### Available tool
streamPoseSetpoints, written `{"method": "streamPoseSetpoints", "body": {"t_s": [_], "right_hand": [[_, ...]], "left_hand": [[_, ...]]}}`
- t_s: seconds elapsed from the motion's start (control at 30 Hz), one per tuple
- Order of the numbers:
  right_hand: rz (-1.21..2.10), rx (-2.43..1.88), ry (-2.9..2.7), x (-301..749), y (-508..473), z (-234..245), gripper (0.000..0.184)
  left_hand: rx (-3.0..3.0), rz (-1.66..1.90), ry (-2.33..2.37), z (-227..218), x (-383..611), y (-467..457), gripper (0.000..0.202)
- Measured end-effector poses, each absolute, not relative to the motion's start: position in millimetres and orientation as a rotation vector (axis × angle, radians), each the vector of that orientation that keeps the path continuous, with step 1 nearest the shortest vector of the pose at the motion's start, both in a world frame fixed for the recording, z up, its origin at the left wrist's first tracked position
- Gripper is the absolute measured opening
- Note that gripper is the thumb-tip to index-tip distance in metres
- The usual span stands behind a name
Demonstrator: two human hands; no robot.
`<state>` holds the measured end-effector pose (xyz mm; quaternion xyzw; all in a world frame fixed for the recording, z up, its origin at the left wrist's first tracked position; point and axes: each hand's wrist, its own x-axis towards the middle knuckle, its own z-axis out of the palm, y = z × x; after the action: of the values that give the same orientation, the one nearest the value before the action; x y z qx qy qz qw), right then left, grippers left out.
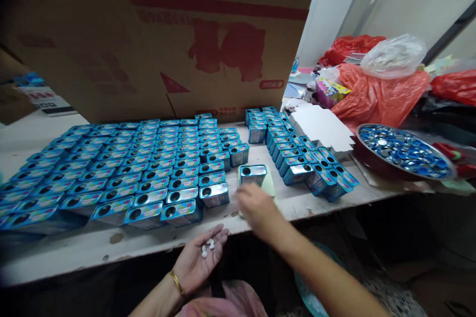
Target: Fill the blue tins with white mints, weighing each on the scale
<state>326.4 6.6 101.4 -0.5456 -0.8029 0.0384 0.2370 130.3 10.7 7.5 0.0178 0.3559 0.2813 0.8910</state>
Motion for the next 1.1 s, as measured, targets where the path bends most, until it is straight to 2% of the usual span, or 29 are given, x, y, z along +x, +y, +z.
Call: {"method": "streamPoseSetpoints", "body": {"t_s": [0.07,0.2,0.3,0.5,0.9,1.1], "right_hand": [[0.271,-1.413,-2.311,290.6,-18.6,81.5,0.02],[0.313,-1.521,-2.288,240.8,-47.4,34.5,0.03],[0.377,-1.558,-2.238,237.4,-49.0,17.3,0.025],[0.604,-1.568,-2.05,256.8,-40.1,13.3,0.013],[0.472,-1.469,-2.119,253.7,-52.1,8.9,0.009],[0.571,-1.432,-2.037,257.8,-53.6,6.4,0.009]], "left_hand": [[0.004,0.578,0.63,8.8,133.3,10.9,0.027],[0.012,0.568,0.573,7.2,136.4,6.8,0.036],[0.047,0.546,0.591,4.1,135.4,2.1,0.037],[0.052,0.511,0.508,4.4,136.2,-3.7,0.029],[0.016,0.417,0.599,0.2,136.4,-0.1,0.024],[-0.004,0.343,0.616,1.2,141.1,3.6,0.022]]}}
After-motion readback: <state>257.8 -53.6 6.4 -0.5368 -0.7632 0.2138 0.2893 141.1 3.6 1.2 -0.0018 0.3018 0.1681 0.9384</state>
